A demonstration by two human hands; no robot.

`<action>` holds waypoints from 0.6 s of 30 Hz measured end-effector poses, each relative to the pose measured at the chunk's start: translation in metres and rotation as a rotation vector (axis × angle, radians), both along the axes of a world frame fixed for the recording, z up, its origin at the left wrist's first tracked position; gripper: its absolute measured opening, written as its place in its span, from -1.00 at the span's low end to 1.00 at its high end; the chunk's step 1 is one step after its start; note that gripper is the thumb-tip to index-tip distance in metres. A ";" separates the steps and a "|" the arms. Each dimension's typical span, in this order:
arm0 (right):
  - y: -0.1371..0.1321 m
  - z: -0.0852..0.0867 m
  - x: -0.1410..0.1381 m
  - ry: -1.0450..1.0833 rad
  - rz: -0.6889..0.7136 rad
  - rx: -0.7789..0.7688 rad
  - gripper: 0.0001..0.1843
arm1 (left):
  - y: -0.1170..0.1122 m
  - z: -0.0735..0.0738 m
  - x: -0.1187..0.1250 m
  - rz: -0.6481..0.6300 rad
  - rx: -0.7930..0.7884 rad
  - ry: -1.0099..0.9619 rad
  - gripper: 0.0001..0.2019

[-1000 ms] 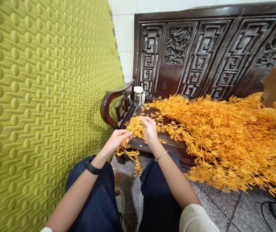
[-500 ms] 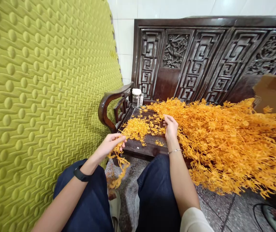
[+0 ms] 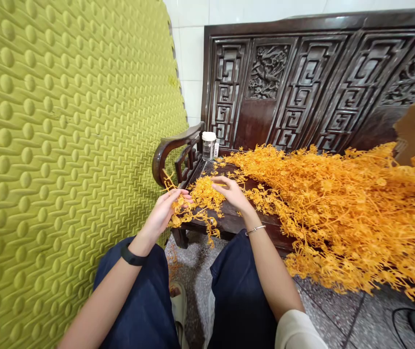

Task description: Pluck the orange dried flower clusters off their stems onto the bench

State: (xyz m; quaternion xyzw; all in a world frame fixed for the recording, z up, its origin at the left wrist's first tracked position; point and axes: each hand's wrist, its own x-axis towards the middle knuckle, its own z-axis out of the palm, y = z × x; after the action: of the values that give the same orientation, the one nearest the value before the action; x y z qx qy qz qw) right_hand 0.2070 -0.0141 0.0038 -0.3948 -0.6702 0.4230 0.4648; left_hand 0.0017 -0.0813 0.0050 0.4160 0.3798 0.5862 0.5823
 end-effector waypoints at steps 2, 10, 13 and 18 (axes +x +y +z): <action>-0.018 0.006 -0.020 -0.029 0.140 0.070 -0.77 | 0.001 0.000 0.002 0.013 0.011 0.009 -0.74; -0.049 0.003 -0.064 -0.232 0.012 0.385 -0.82 | 0.005 -0.009 0.005 0.038 0.104 0.052 -0.76; -0.043 0.001 -0.061 -0.159 -0.002 0.362 -0.86 | 0.006 -0.009 0.004 0.022 0.063 0.079 -0.74; -0.041 -0.002 -0.061 -0.136 -0.024 0.280 -0.82 | 0.005 -0.009 0.009 0.021 0.091 0.097 -0.69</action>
State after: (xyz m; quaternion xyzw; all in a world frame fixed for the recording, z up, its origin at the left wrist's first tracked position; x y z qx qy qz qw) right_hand 0.1461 -0.0548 0.0020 -0.3621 -0.7477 0.2921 0.4738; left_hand 0.0104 -0.0766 -0.0040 0.4659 0.3849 0.5881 0.5374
